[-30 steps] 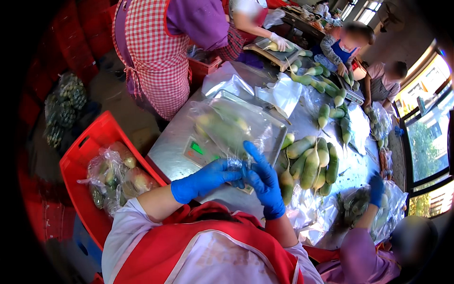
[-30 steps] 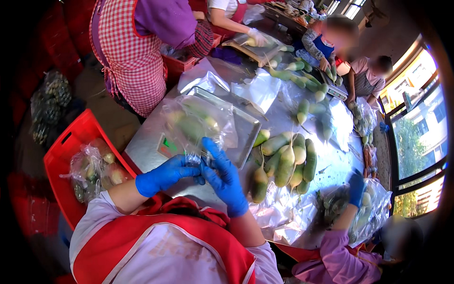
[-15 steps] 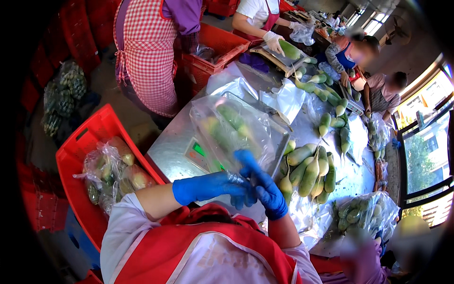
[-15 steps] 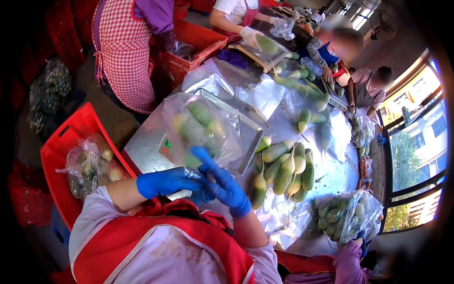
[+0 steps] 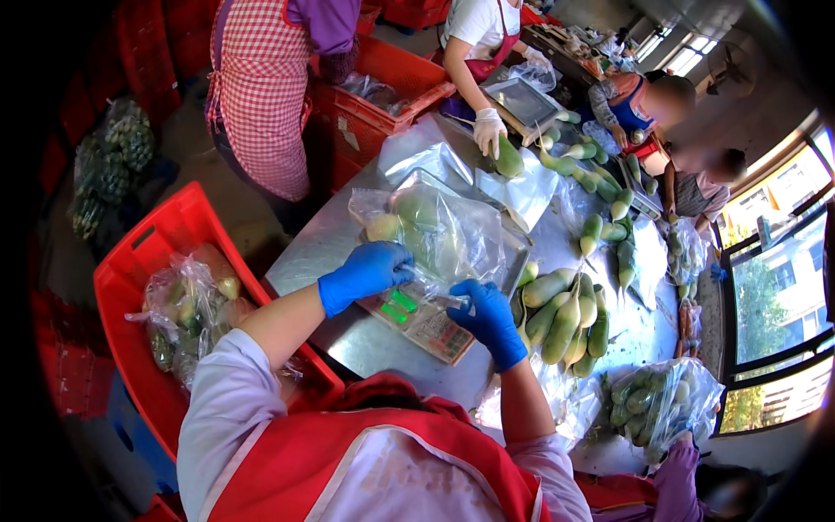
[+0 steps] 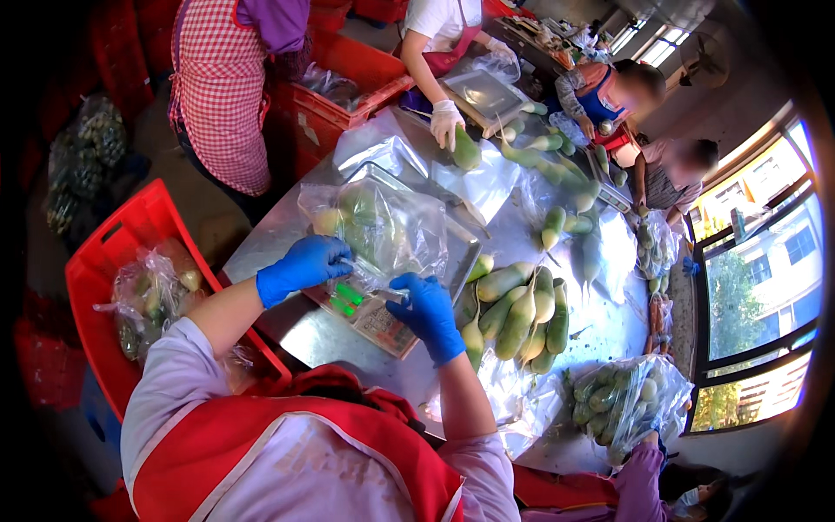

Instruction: The person bags radishes by hand, places them on a scale to weigh them, and puts the bagged radishes into a red crate.

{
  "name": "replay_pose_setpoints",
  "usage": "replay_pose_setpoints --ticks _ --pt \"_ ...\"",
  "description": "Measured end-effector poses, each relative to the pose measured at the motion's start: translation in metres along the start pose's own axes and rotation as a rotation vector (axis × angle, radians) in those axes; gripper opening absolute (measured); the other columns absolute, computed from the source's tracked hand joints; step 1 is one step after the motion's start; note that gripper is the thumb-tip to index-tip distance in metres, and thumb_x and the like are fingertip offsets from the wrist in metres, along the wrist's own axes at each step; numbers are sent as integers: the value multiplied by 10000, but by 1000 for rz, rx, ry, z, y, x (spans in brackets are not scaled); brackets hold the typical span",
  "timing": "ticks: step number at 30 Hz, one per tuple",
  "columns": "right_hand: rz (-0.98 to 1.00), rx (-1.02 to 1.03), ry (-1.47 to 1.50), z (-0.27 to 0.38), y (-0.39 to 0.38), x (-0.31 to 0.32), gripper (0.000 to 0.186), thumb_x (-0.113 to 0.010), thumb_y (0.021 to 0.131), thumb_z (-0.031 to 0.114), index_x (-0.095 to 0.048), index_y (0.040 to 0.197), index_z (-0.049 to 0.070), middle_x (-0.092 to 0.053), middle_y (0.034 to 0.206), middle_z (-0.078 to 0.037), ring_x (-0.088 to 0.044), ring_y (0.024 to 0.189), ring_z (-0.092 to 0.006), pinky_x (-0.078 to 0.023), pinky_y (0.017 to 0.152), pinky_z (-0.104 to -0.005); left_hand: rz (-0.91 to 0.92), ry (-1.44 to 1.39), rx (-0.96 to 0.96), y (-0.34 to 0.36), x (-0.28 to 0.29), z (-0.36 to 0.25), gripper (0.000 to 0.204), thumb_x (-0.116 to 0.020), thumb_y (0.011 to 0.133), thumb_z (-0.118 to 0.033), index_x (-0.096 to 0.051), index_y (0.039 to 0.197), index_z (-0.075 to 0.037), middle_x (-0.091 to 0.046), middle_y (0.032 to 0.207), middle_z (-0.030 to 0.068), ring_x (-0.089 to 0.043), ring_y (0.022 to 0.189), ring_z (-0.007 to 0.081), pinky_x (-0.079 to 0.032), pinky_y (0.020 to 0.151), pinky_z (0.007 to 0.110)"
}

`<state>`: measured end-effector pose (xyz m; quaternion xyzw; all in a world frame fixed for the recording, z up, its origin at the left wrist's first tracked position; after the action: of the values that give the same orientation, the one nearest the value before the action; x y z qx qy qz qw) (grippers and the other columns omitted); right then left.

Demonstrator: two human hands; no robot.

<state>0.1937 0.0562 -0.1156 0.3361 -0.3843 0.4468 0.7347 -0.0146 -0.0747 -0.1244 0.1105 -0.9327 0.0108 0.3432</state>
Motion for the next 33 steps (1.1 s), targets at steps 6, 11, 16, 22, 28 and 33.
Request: replay_pose_setpoints --ticks 6,11,16,22,28,33 --pt "-223 -290 751 -23 5 -7 109 -610 733 95 -548 816 58 -580 707 -62 -559 718 -223 -442 698 -330 -344 -1486 358 2 8 22 212 -528 843 -168 -540 673 -43 -560 659 77 -571 707 197 -472 694 294" --pt "-399 -220 1693 -25 -18 -24 42 -544 784 28 -521 811 51 -562 802 -66 -549 763 -177 -427 806 -311 -205 -1830 146 -5 -12 33 141 -516 858 -155 -576 860 -27 -615 853 89 -591 811 181 -483 746 318" --pt "-66 -148 1576 37 -8 18 261 -543 859 179 -494 1068 31 -497 1217 -139 -515 1070 -212 -359 963 -370 -54 -820 -92 -25 -11 -67 210 -500 890 -181 -568 980 -4 -586 980 129 -584 883 247 -459 790 337" --pt "-171 -232 1234 49 0 17 327 -488 891 167 -476 1176 9 -559 1044 -77 -538 971 -155 -380 913 -276 184 -794 -172 -24 -19 -70 286 -508 901 -209 -569 1087 0 -604 1018 113 -591 919 256 -462 834 313" --pt "-118 -277 511 14 -12 -3 186 -617 808 112 -602 971 25 -576 777 -32 -550 714 -139 -452 688 -267 119 -1973 239 34 -6 30 263 -462 897 -116 -558 1073 54 -607 966 152 -604 883 264 -509 817 360" --pt "106 192 -475 30 -6 -15 65 -580 712 90 -589 771 65 -543 738 -121 -536 739 -303 -420 663 -368 -198 -2047 344 75 -3 31 227 -497 849 -90 -568 990 74 -593 873 157 -590 835 278 -511 793 367"
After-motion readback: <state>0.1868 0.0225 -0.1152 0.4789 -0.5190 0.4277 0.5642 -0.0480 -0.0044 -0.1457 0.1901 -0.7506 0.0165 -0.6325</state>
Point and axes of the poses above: each hand's wrist, its own y-axis towards the middle knuckle, its own x-axis out of the back of the hand, z = x × y, the point moved 1 cm from there along y, towards the middle knuckle
